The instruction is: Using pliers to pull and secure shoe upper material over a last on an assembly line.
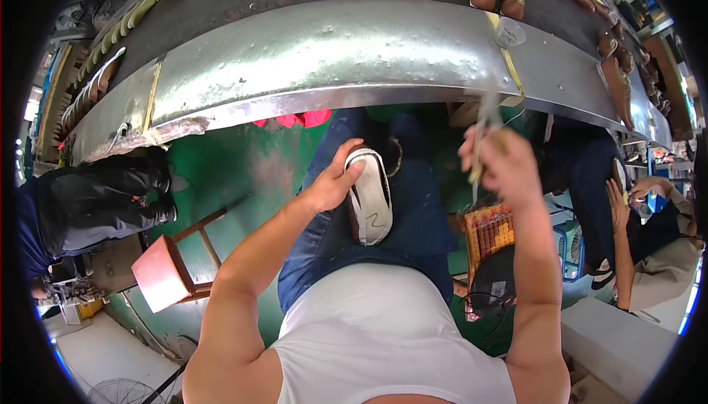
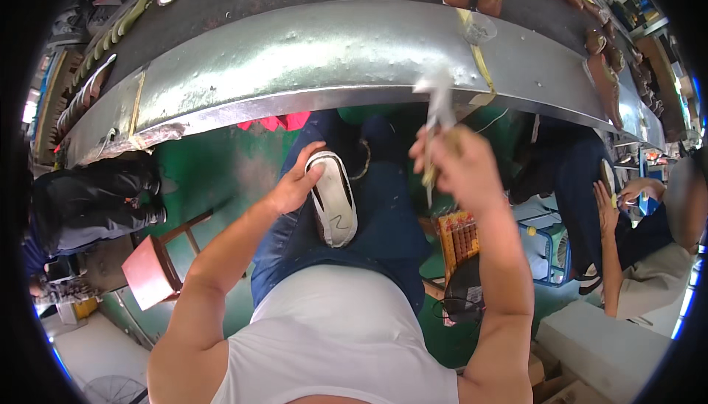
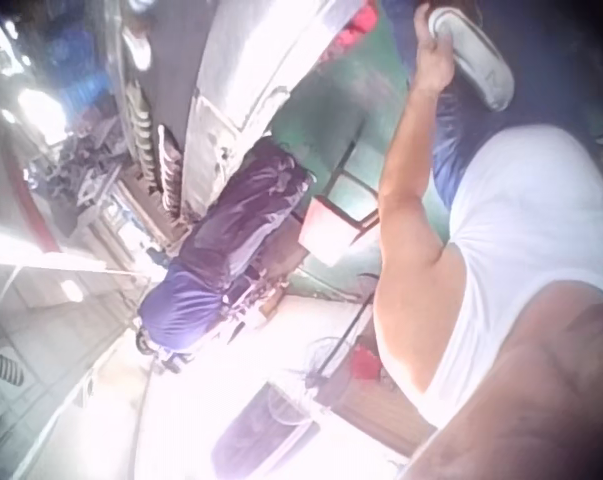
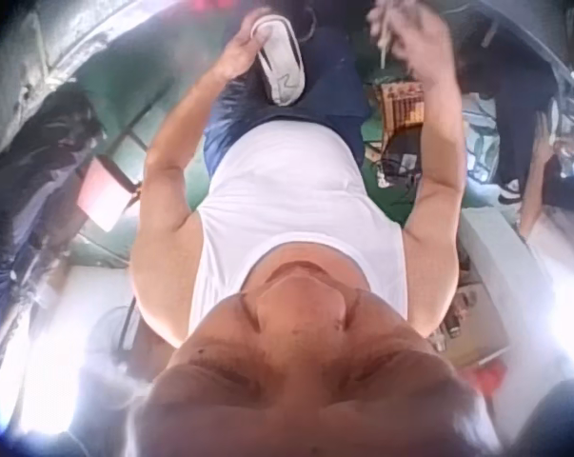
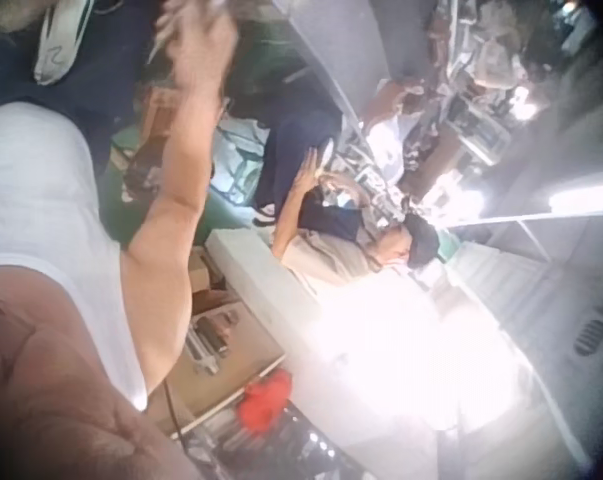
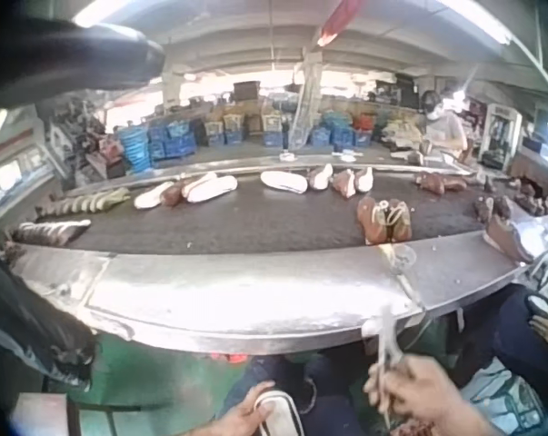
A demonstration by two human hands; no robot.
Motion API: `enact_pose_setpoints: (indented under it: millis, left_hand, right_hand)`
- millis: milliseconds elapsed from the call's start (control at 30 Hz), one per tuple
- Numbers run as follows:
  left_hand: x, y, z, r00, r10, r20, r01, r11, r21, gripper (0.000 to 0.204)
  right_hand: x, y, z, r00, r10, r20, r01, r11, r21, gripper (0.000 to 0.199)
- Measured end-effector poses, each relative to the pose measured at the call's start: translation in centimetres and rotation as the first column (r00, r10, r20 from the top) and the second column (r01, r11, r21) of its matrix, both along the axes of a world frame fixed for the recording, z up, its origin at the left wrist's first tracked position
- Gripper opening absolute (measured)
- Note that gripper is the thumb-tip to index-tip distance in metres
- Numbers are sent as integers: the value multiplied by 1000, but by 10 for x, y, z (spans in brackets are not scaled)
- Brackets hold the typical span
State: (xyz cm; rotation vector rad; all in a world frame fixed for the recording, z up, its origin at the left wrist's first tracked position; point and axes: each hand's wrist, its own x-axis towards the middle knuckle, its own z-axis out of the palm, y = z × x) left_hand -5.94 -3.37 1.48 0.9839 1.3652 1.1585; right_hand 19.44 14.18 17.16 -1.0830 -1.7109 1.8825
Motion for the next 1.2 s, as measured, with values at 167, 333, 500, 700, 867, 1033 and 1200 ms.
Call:
enact_pose_setpoints:
  millis: [167,333,500,700,867,1033,1200]
  left_hand:
    - [6,11,-14,988,-9,151,2,999,43,53]
    - [5,10,-19,988,51,-145,-26,985,168,52]
    - [6,5,-12,996,53,-66,-46,993,105,50]
    - [8,6,-9,988,145,-45,-140,984,107,43]
    - [5,6,-23,980,186,-63,-169,962,212,42]
    - [3,6,-14,991,117,-66,-102,976,195,41]
    - [7,14,-15,978,193,80,-196,980,27,41]
  right_hand:
    - [4,-67,-74,915,388,111,-349,899,-265,24]
    - [-11,-73,-93,858,480,183,-458,876,-148,21]
    - [-24,-65,-80,885,453,109,-417,875,-246,17]
    - [-36,-56,-90,772,544,328,-475,837,-271,24]
    - [-33,-63,-130,861,344,374,-489,761,426,26]
    - [-21,-66,-102,776,303,553,-574,702,421,24]
    - [-20,-38,-72,563,630,535,-706,703,-86,24]
